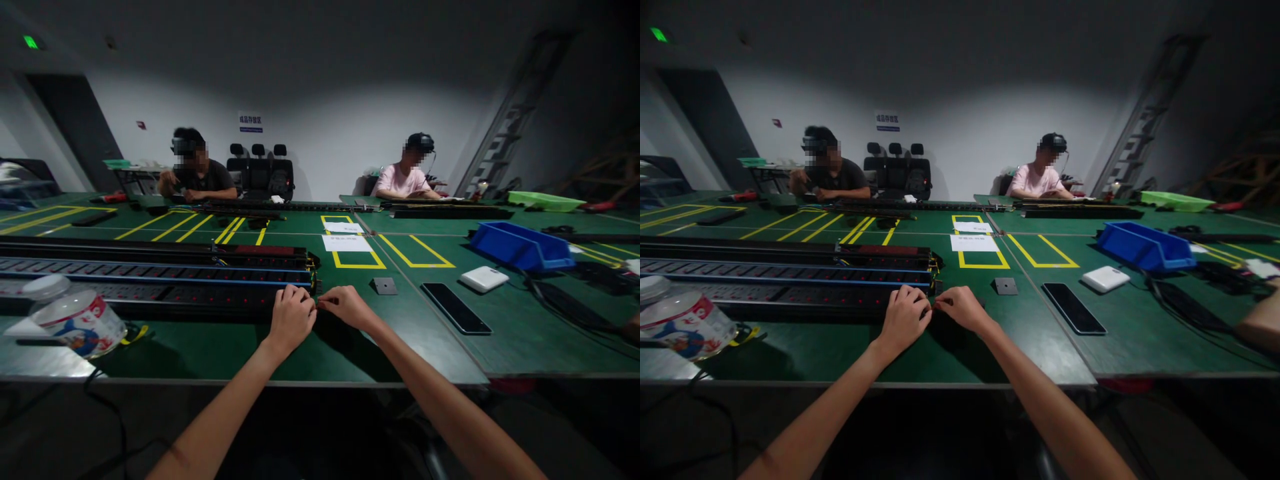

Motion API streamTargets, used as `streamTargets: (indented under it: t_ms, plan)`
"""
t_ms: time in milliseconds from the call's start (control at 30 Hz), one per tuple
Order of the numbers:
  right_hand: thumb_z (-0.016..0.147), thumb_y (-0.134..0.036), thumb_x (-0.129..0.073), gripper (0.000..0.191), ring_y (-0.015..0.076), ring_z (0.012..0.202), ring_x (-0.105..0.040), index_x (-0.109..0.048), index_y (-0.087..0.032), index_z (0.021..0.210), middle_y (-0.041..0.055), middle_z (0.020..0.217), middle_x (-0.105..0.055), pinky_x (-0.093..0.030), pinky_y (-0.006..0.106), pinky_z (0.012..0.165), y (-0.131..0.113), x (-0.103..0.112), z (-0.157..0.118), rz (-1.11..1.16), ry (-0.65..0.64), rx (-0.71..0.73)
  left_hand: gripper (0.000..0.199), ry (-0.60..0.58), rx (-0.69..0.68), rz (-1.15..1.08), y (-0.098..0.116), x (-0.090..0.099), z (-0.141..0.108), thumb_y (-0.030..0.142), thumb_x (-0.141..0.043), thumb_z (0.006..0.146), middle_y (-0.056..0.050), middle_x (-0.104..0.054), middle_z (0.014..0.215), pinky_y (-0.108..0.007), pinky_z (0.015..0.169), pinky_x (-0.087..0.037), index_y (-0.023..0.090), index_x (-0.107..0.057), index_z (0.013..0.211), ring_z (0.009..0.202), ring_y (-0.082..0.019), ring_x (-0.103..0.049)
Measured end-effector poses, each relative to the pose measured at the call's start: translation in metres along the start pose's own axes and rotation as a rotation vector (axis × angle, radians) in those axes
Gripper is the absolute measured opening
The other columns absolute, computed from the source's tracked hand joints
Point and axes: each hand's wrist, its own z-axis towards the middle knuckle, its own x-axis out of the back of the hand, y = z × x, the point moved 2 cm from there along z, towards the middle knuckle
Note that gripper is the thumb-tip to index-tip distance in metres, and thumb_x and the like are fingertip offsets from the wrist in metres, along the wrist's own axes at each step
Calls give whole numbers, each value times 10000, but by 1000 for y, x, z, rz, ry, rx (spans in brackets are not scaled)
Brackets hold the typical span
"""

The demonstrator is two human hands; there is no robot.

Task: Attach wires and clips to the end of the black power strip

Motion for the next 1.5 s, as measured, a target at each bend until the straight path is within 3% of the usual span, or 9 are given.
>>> streamTargets:
  t_ms: [200, 400, 567, 800, 1233, 1500]
  plan:
    - [851, -141, -632, 199, 191, 817, -688, -803, -205, 931, 66, 895, -772, -473, 262, 721, 2, -4, 3, -59, 37, 44, 66, -10, -25, 36, 2, -1, 1, 234, -630, 859, -60, -649, 998, -407, 851, -374, 202, -680, 830, 995, -236, -498]
    - [888, -174, -610, 195, 167, 732, -671, -795, -207, 941, 44, 852, -766, -441, 239, 654, 3, -3, 2, -48, -4, 21, 83, 16, -16, 64, 4, 1, 0, 245, -609, 860, -82, -638, 1025, -416, 849, -373, 203, -679, 871, 1008, -256, -490]
    - [856, -120, -629, 223, 193, 858, -652, -769, -205, 1007, 50, 929, -756, -447, 266, 755, -3, 1, -4, -168, -15, 95, 147, 8, -43, 139, 10, -2, -1, 203, -569, 864, -106, -633, 1001, -431, 873, -372, 182, -694, 940, 1008, -275, -490]
    - [891, -88, -585, 198, 190, 833, -598, -753, -190, 918, 58, 866, -737, -442, 279, 771, -7, -1, -6, -237, -3, 171, 175, -35, -47, 115, 10, -5, 0, 171, -547, 845, -132, -613, 976, -447, 833, -376, 176, -711, 907, 991, -290, -488]
    - [891, -96, -606, 166, 192, 861, -619, -749, -173, 926, 69, 890, -743, -461, 286, 789, 2, -1, 7, -165, -43, 200, 175, -49, -128, 176, 7, -3, 3, 195, -518, 891, -131, -590, 953, -427, 805, -377, 160, -689, 898, 960, -282, -483]
    - [914, -130, -608, 122, 186, 884, -592, -676, -168, 1008, 63, 909, -689, -445, 277, 776, -6, 3, -1, -244, -6, 135, 179, -41, -82, 187, 6, -3, 2, 238, -577, 853, -126, -597, 1026, -427, 827, -395, 146, -665, 978, 1003, -288, -489]
